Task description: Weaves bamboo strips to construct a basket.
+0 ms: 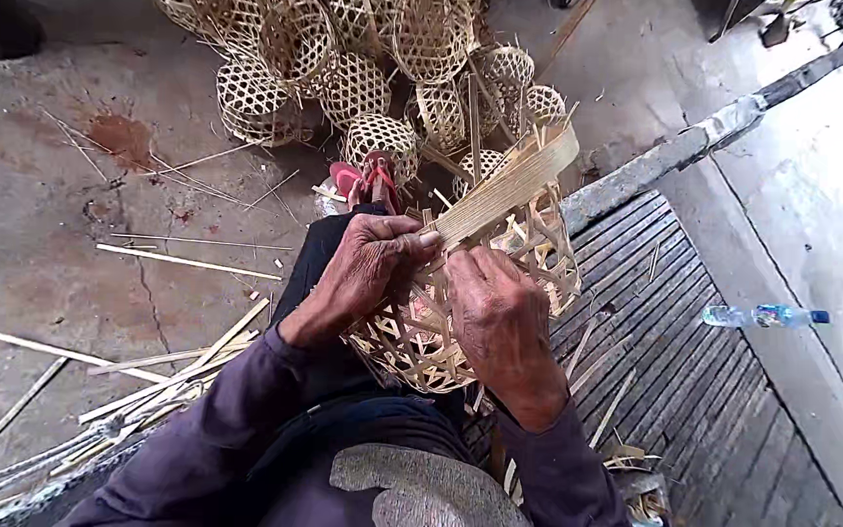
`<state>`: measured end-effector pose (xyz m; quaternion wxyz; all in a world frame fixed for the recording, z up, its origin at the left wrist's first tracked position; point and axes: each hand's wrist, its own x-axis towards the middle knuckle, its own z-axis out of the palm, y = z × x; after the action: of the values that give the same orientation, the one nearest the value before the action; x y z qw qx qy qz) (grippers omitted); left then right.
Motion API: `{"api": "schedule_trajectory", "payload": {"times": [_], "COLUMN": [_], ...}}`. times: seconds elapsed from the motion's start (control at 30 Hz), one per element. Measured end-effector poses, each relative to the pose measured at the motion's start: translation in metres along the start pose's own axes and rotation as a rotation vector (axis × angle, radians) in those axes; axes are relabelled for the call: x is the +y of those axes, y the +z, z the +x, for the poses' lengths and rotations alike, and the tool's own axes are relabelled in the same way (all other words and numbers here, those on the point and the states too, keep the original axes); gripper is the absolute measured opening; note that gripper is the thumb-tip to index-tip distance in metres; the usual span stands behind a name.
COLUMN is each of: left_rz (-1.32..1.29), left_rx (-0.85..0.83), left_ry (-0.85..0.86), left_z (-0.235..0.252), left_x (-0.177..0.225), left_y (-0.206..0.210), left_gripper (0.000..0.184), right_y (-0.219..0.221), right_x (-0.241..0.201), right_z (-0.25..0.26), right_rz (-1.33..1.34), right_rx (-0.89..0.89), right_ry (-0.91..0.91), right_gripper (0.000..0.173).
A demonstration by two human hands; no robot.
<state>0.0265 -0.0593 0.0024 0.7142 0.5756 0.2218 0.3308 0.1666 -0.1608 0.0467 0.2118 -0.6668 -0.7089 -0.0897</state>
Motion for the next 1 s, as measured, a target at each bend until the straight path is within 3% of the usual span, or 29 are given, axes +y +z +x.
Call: {"api": "schedule_trajectory", "payload": {"times": [0.13,0.23,0.3,0.4,0.5,0.63,0.7,0.8,0.9,1.0], "left_rz": [0.059,0.093,0.098,0.099,0.344,0.175,0.187,0.217,0.220,0.293], "left_rx": [-0.295,-0.371,-0.476,-0.688,-0.668,-0.756,-0.787,-0.849,-0.936,-0.960], "left_ry": [-0.119,-0.158,-0.194,-0.187,-0.303,-0.337,-0.291,-0.231,-0.118,-0.050], "left_z": [0.018,0.044,0.063,0.073,0.072,0.068,0.059,0.050,0.051,0.052], "left_x": [0.014,0.015,0.022,0.036,0.062,0.063,0.060,0.049,0.035,0.034], "left_y": [-0.037,-0.061,-0.054,-0.025,0.009,0.016,0.014,0.019,0.025,0.029], "left_gripper": [0.038,0.045,0.045,0.026,0.006,0.014,0.011,0.011,0.020,0.020], "right_y": [-0.017,-0.025,-0.026,-0.021,-0.021,-0.055,-0.064,-0.059,-0.058,-0.061], "right_x": [0.006,0.008,0.003,-0.007,-0.012,0.011,0.040,0.075,0.085,0.083], "right_z": [-0.005,-0.014,-0.020,-0.027,-0.034,-0.052,-0.055,-0.051,-0.044,-0.042], "right_rz": [0.087,0.133,0.133,0.107,0.024,-0.013,0.116,0.387,0.701,1.193], "right_rx": [-0.040,-0.048,-0.047,-0.032,0.013,0.093,0.140,0.121,0.153,0.228], "right_ry": [0.020,0.038,0.046,0.059,0.054,0.158,0.263,0.415,0.476,0.527], "right_gripper": [0.019,0.020,0.018,0.017,0.014,0.033,0.039,0.035,0.034,0.033]}}
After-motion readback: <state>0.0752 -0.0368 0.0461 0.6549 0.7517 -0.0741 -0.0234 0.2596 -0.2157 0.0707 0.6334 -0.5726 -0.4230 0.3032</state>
